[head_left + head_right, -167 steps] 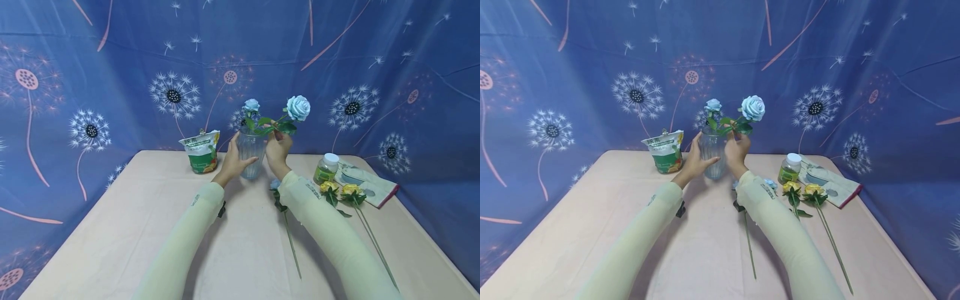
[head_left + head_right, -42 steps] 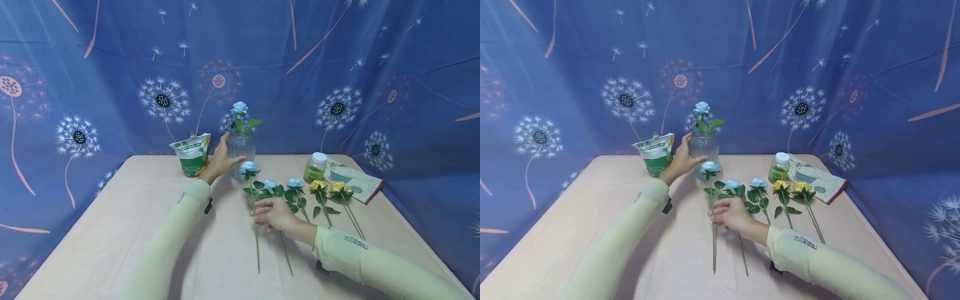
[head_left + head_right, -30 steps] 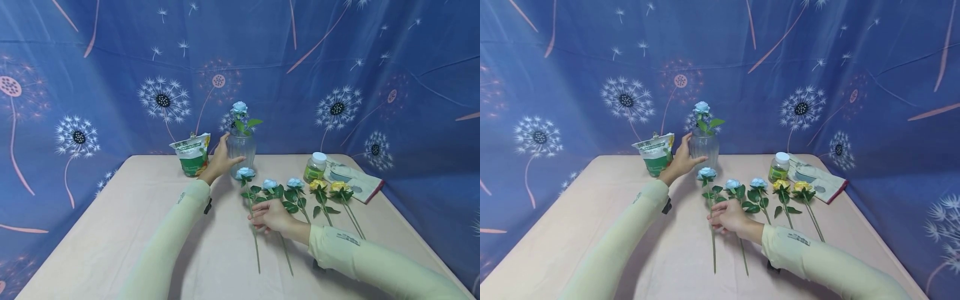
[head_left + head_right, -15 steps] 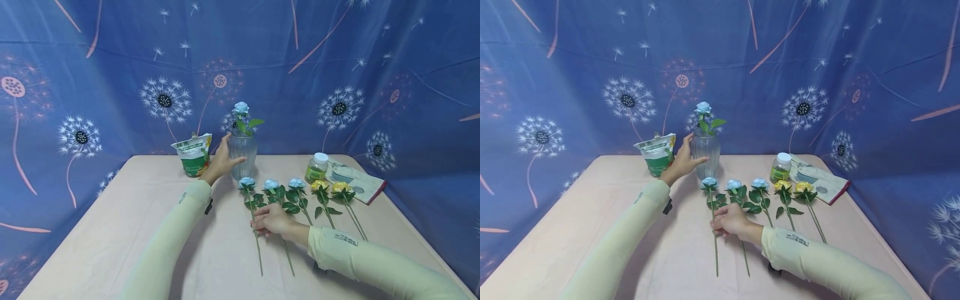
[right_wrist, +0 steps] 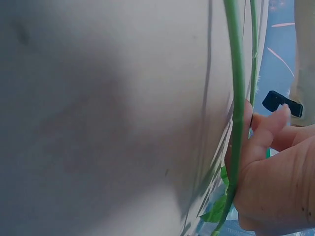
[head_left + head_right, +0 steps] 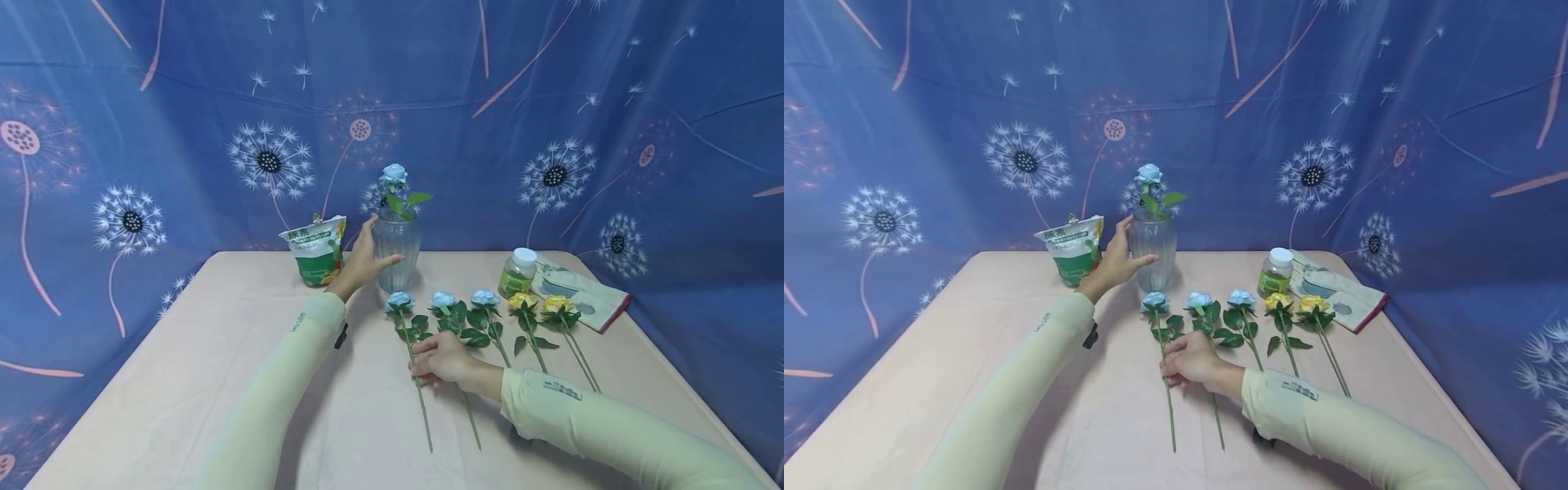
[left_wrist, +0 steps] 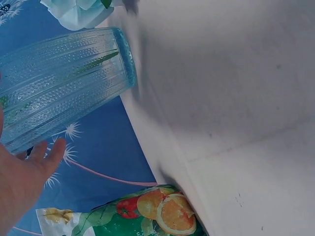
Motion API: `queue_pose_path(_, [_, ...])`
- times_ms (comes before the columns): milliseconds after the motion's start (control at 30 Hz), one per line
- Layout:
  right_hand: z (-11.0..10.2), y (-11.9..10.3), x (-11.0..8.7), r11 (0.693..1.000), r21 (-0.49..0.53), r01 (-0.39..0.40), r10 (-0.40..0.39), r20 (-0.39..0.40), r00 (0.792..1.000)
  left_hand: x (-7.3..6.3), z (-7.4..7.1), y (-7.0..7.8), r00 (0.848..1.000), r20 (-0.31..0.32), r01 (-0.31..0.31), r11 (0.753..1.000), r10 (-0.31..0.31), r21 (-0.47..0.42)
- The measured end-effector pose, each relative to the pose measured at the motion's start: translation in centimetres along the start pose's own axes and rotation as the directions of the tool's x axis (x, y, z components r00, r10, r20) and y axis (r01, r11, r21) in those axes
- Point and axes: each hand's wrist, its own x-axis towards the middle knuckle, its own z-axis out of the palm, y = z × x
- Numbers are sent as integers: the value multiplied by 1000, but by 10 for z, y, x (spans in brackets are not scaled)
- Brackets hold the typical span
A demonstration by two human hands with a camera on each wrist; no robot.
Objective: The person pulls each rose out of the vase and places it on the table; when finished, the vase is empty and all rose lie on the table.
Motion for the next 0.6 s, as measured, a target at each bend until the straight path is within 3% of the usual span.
queue_pose_path(300, [-4, -1, -2, 996, 84, -10, 11, -15, 1000, 1, 0, 0, 1000, -14, -6, 1000, 7, 8])
queue_pose_path(600, [-14, 2, -5, 998, -56, -43, 39, -63, 997, -1, 1, 2, 1000, -7, -3, 1000, 3, -24])
